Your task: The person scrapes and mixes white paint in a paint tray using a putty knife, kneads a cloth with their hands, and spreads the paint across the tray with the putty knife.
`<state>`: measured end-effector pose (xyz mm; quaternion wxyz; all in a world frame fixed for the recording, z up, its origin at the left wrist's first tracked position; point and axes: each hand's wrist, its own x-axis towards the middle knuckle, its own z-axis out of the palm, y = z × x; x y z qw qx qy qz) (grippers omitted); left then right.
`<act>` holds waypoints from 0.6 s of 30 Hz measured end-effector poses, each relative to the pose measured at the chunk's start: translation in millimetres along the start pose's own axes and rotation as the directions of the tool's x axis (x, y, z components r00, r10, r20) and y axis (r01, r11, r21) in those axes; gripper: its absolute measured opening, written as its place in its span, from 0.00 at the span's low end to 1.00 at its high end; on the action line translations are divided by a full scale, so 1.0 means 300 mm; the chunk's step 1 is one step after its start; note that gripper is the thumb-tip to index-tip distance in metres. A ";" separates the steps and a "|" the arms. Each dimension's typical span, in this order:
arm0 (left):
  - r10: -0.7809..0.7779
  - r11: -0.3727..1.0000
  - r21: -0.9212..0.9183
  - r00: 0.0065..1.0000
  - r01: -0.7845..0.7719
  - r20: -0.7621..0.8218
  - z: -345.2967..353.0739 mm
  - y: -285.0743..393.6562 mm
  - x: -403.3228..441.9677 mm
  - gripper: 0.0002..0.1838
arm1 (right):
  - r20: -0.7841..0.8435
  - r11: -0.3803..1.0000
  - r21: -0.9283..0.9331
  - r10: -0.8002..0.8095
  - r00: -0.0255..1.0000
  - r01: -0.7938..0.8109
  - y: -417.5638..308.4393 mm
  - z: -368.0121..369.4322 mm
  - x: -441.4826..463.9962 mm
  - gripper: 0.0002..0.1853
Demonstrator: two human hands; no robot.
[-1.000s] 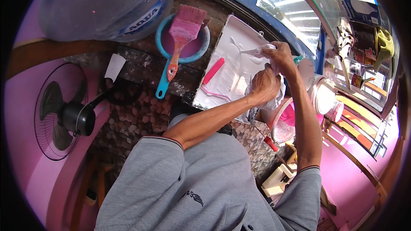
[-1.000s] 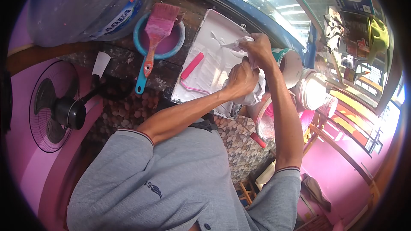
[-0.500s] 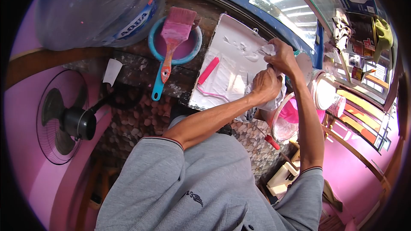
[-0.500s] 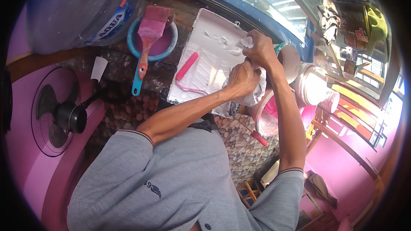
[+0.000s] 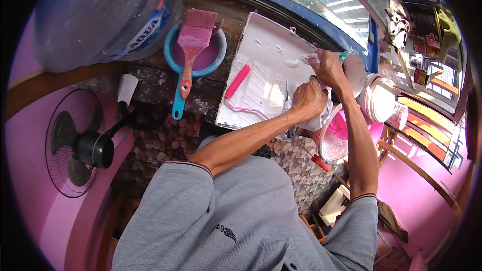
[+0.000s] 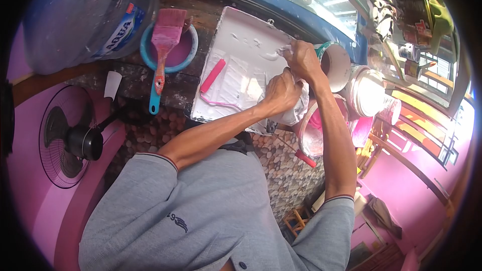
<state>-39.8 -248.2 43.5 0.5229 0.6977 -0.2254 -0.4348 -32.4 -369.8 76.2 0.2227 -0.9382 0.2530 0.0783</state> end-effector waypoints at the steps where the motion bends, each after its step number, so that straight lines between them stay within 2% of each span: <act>1: -0.003 1.000 0.006 1.000 0.003 0.005 0.003 -0.002 0.000 0.21 | 0.001 1.000 0.001 0.002 1.000 -0.002 0.013 0.005 0.000 0.14; 3: -0.009 1.000 0.009 1.000 0.009 0.004 0.009 -0.002 -0.001 0.21 | 0.030 0.999 -0.045 0.027 0.999 -0.026 0.042 0.017 0.005 0.14; 7: 0.004 1.000 0.010 1.000 -0.004 0.017 0.015 -0.006 -0.004 0.23 | -0.003 0.999 -0.021 0.033 0.999 -0.033 0.064 0.030 0.000 0.16; 12: 0.006 1.000 0.025 0.999 -0.007 0.043 0.026 -0.007 -0.002 0.25 | 0.054 0.976 0.075 0.200 0.978 -0.203 0.055 0.006 -0.010 0.17; 16: -0.028 1.000 0.008 0.999 0.027 0.041 0.036 -0.002 -0.005 0.26 | 0.016 0.970 0.114 0.213 0.977 -0.213 0.072 0.018 -0.025 0.16; 18: -0.015 1.000 0.016 0.999 0.014 0.041 0.039 -0.008 -0.001 0.26 | 0.002 0.951 0.199 0.240 0.971 -0.236 0.086 0.028 -0.028 0.16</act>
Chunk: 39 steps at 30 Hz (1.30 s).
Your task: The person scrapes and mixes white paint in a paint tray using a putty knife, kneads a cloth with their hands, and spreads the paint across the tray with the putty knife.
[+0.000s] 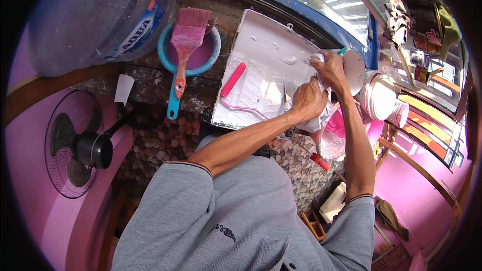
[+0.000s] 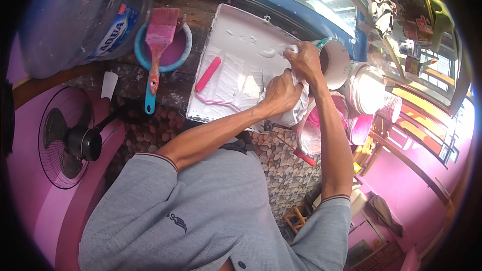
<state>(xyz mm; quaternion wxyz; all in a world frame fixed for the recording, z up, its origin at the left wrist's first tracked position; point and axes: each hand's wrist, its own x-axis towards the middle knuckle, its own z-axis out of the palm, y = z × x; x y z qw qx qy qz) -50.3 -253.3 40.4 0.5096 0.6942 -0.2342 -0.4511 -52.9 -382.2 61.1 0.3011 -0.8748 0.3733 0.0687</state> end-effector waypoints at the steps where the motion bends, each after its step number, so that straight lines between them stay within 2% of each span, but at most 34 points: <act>1: 0.012 1.000 0.008 1.000 -0.012 -0.001 0.002 -0.005 0.001 0.26 | 0.000 1.000 0.000 0.000 1.000 0.000 0.006 0.007 0.000 0.16; 3: -0.009 1.000 0.011 1.000 0.009 -0.011 0.007 -0.011 -0.001 0.26 | -0.058 0.996 -0.088 0.013 0.998 -0.018 0.015 0.021 0.000 0.16; 5: -0.030 0.999 0.016 0.999 0.030 -0.021 0.011 -0.015 -0.002 0.26 | -0.084 0.997 -0.079 0.005 0.996 -0.012 0.025 0.031 -0.003 0.17; 7: -0.124 0.992 -0.020 0.991 0.124 -0.047 0.019 -0.023 -0.001 0.26 | -0.109 0.997 -0.070 -0.002 0.994 -0.006 0.020 0.034 -0.008 0.18; 9: -0.119 0.993 -0.020 0.992 0.118 -0.033 0.018 -0.047 0.004 0.26 | -0.006 0.990 0.016 0.138 0.990 -0.138 0.014 0.036 -0.014 0.19; 13: -0.119 0.993 -0.005 0.993 0.119 0.000 0.027 -0.078 0.019 0.28 | 0.000 0.989 0.087 0.116 0.993 -0.116 0.034 0.042 -0.017 0.19; 16: -0.118 0.993 -0.008 0.992 0.119 0.048 0.021 -0.094 0.025 0.29 | 0.035 0.979 0.095 0.178 0.983 -0.181 0.042 0.047 -0.024 0.18; 18: -0.153 0.988 -0.002 0.986 0.153 0.072 0.013 -0.087 0.030 0.28 | 0.006 0.948 0.255 0.195 0.981 -0.190 0.043 0.057 -0.034 0.17; 24: -0.222 0.972 -0.059 0.971 0.228 0.087 -0.022 -0.092 0.036 0.29 | 0.026 0.911 0.382 0.155 0.988 -0.153 0.041 0.090 -0.003 0.17; 26: -0.243 0.964 -0.086 0.965 0.251 0.094 -0.033 -0.094 0.051 0.31 | 0.054 0.929 0.334 0.152 0.987 -0.162 0.053 0.105 0.019 0.17; 29: -0.385 0.914 -0.062 0.905 0.401 0.178 -0.038 -0.104 0.062 0.33 | 0.077 0.944 0.268 0.176 0.981 -0.190 0.089 0.143 0.032 0.18; 34: -0.318 0.948 0.027 0.939 0.317 0.129 -0.037 -0.094 0.023 0.31 | 0.052 0.932 0.301 0.198 0.979 -0.204 0.086 0.123 -0.006 0.18; 36: -0.284 0.958 0.073 0.951 0.277 0.122 -0.036 -0.085 0.006 0.30 | 0.104 0.792 0.548 0.253 0.962 -0.268 0.068 0.104 -0.041 0.19; 38: -0.147 0.980 0.135 0.989 0.144 0.010 -0.035 -0.067 -0.025 0.31 | 0.109 0.792 0.544 0.261 0.959 -0.278 0.045 0.070 -0.079 0.19; 39: -0.133 0.985 0.117 0.990 0.127 0.053 -0.041 -0.063 -0.034 0.29 | 0.120 0.742 0.619 0.234 0.965 -0.257 0.044 0.059 -0.098 0.19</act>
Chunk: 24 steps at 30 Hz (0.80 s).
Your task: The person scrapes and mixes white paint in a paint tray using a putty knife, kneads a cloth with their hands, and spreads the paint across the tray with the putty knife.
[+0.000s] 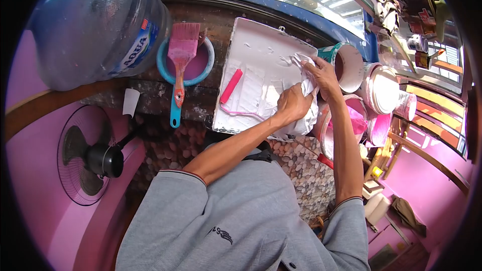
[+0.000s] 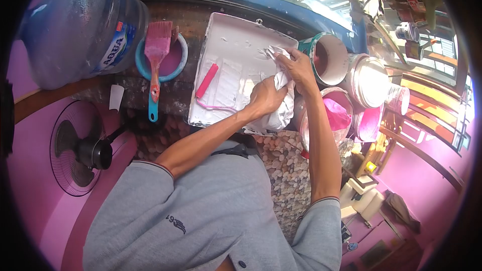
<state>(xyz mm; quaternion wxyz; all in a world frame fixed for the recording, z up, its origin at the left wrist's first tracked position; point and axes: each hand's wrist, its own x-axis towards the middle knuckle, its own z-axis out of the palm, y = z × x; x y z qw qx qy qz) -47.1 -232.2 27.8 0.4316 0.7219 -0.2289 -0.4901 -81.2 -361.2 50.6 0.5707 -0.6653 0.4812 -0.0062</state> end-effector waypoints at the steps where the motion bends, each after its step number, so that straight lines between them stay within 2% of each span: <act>1: 0.006 1.000 0.008 1.000 -0.006 0.002 -0.004 0.002 -0.011 0.29 | 0.024 0.996 0.092 -0.018 1.000 0.016 -0.003 -0.007 -0.021 0.19; 3: 0.047 0.994 0.100 0.999 -0.046 -0.014 -0.012 0.010 -0.035 0.27 | 0.028 0.997 0.071 -0.020 0.999 0.018 -0.010 -0.028 -0.064 0.19; 5: 0.099 0.983 0.159 0.993 -0.088 -0.068 -0.026 0.018 -0.064 0.23 | 0.039 0.969 0.236 -0.077 0.996 0.066 -0.005 -0.040 -0.095 0.19; 7: 0.173 0.971 0.175 0.984 -0.162 -0.049 -0.053 0.035 -0.092 0.20 | 0.029 0.969 0.220 -0.125 0.992 0.116 0.003 -0.054 -0.119 0.19; 8: 0.229 0.958 0.194 0.970 -0.210 -0.085 -0.056 0.032 -0.104 0.18 | 0.040 0.950 0.276 -0.165 0.985 0.148 0.003 -0.065 -0.140 0.19; 15: 0.232 0.936 0.295 0.966 -0.191 -0.111 -0.117 0.083 -0.201 0.20 | 0.022 0.849 0.459 -0.304 0.952 0.260 -0.039 -0.090 -0.286 0.17; 17: 0.230 0.954 0.232 0.960 -0.189 -0.162 -0.114 0.080 -0.217 0.21 | -0.016 0.819 0.448 -0.393 0.919 0.358 -0.024 -0.098 -0.316 0.17; 21: 0.177 0.969 0.212 0.958 -0.128 -0.228 -0.117 0.082 -0.268 0.21 | -0.005 0.730 0.547 -0.488 0.873 0.411 -0.002 -0.095 -0.384 0.16; 23: 0.211 0.975 0.114 0.951 -0.189 -0.228 -0.111 0.054 -0.293 0.20 | 0.076 0.715 0.585 -0.517 0.853 0.382 0.006 -0.096 -0.415 0.16; 24: 0.182 0.982 0.085 0.954 -0.166 -0.239 -0.120 0.056 -0.320 0.22 | 0.076 0.712 0.569 -0.544 0.836 0.412 0.002 -0.082 -0.431 0.16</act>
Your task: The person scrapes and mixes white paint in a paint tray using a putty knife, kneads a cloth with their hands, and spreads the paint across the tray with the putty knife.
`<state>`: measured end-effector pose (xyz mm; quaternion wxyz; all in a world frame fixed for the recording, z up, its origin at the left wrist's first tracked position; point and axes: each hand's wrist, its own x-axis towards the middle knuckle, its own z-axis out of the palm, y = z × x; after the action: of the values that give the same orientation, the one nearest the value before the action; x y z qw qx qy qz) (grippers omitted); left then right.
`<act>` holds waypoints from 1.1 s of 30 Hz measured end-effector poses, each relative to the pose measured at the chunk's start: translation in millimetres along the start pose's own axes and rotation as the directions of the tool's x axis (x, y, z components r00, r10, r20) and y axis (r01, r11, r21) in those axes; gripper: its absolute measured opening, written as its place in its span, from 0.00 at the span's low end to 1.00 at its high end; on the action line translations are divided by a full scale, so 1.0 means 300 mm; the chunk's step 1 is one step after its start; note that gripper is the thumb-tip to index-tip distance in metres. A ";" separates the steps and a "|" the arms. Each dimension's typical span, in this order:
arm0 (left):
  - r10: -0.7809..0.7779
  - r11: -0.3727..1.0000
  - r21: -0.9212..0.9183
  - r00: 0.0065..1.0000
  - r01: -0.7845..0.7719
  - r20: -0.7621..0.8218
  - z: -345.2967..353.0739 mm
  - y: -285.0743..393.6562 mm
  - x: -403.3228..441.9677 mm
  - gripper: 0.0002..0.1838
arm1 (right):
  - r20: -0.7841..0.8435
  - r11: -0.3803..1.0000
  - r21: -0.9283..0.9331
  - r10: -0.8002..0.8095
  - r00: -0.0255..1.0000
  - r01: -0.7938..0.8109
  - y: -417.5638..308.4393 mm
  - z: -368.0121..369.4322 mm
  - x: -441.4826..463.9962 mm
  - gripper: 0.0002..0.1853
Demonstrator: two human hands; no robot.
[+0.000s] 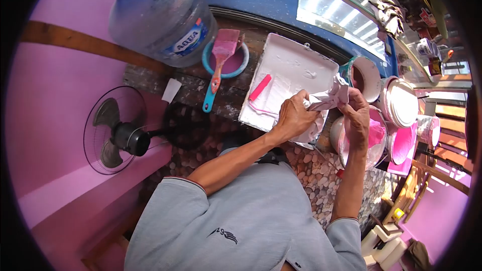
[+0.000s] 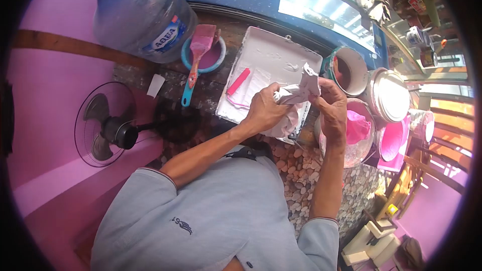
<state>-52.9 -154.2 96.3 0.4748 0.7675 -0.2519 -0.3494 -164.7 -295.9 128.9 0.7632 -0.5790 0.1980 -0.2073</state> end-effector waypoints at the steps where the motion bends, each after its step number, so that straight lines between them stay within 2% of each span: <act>1: -0.008 1.000 0.011 1.000 0.009 -0.027 -0.018 -0.003 -0.027 0.22 | 0.015 0.999 -0.025 -0.026 1.000 0.026 -0.008 0.019 -0.009 0.16; 3: -0.031 0.995 -0.100 0.997 0.023 -0.077 -0.045 -0.008 -0.088 0.25 | 0.057 1.000 0.005 -0.016 0.998 0.015 -0.017 0.074 -0.023 0.16; 4: -0.100 0.989 -0.111 0.993 0.094 -0.057 -0.087 0.026 -0.129 0.22 | 0.111 1.000 0.010 -0.018 0.994 0.017 -0.011 0.094 -0.030 0.16; 5: -0.101 0.990 -0.106 0.992 0.093 -0.071 -0.108 0.005 -0.158 0.22 | 0.163 1.000 0.013 -0.023 0.986 0.021 -0.006 0.117 -0.038 0.16; 7: -0.033 0.908 -0.420 0.994 -0.013 -0.103 -0.160 -0.036 -0.219 0.16 | 0.231 0.999 0.039 -0.038 0.972 0.029 -0.009 0.209 -0.050 0.18; 9: -0.075 0.833 -0.553 0.993 0.011 -0.093 -0.298 -0.035 -0.314 0.14 | 0.370 0.987 0.020 -0.155 0.916 0.159 0.000 0.346 -0.039 0.18; 10: -0.065 0.829 -0.559 0.989 -0.022 -0.135 -0.341 -0.074 -0.337 0.14 | 0.386 0.984 0.096 -0.175 0.906 0.149 0.031 0.400 -0.037 0.19; 11: -0.118 0.814 -0.580 0.981 0.008 -0.152 -0.391 -0.097 -0.361 0.15 | 0.405 0.982 0.095 -0.185 0.895 0.160 0.044 0.461 -0.032 0.20; 13: -0.112 0.793 -0.607 0.971 -0.040 -0.211 -0.497 -0.099 -0.421 0.16 | 0.476 0.953 -0.071 -0.228 0.850 0.295 0.064 0.569 0.001 0.21; 15: -0.048 0.781 -0.609 0.959 -0.138 -0.278 -0.599 -0.170 -0.456 0.22 | 0.506 0.882 -0.131 -0.333 0.796 0.452 0.081 0.704 0.028 0.21; 16: -0.067 0.752 -0.644 0.956 -0.140 -0.287 -0.655 -0.196 -0.479 0.24 | 0.516 0.916 -0.106 -0.283 0.809 0.387 0.098 0.761 0.036 0.21; 17: -0.084 0.721 -0.677 0.951 -0.148 -0.298 -0.716 -0.221 -0.499 0.27 | 0.524 0.873 -0.111 -0.354 0.775 0.474 0.125 0.828 0.049 0.21; 19: -0.110 0.696 -0.698 0.937 -0.166 -0.332 -0.828 -0.282 -0.533 0.30 | 0.502 0.928 -0.020 -0.312 0.806 0.372 0.169 0.963 0.051 0.19; 22: -0.127 0.684 -0.704 0.919 -0.191 -0.373 -0.996 -0.368 -0.559 0.30 | 0.526 0.901 -0.066 -0.333 0.782 0.428 0.283 1.136 0.080 0.16; 24: -0.157 0.606 -0.770 0.919 -0.199 -0.361 -1.108 -0.447 -0.561 0.30 | 0.529 0.919 -0.059 -0.302 0.793 0.389 0.333 1.246 0.097 0.15; 29: -0.118 0.602 -0.749 0.897 -0.277 -0.426 -1.349 -0.647 -0.504 0.27 | 0.550 0.911 -0.096 -0.288 0.784 0.402 0.462 1.489 0.196 0.15; 31: -0.040 0.294 -0.908 0.945 -0.299 -0.324 -1.426 -0.658 -0.478 0.26 | 0.565 0.902 -0.099 -0.297 0.770 0.421 0.520 1.560 0.241 0.16; 33: -0.019 0.262 -0.913 0.944 -0.314 -0.330 -1.481 -0.725 -0.429 0.27 | 0.535 0.930 -0.215 -0.144 0.832 0.299 0.552 1.618 0.279 0.18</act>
<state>222.7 275.8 73.2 0.8998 0.3401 0.0061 -0.2732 183.0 87.7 85.6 0.6653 -0.7376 -0.0523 -0.1032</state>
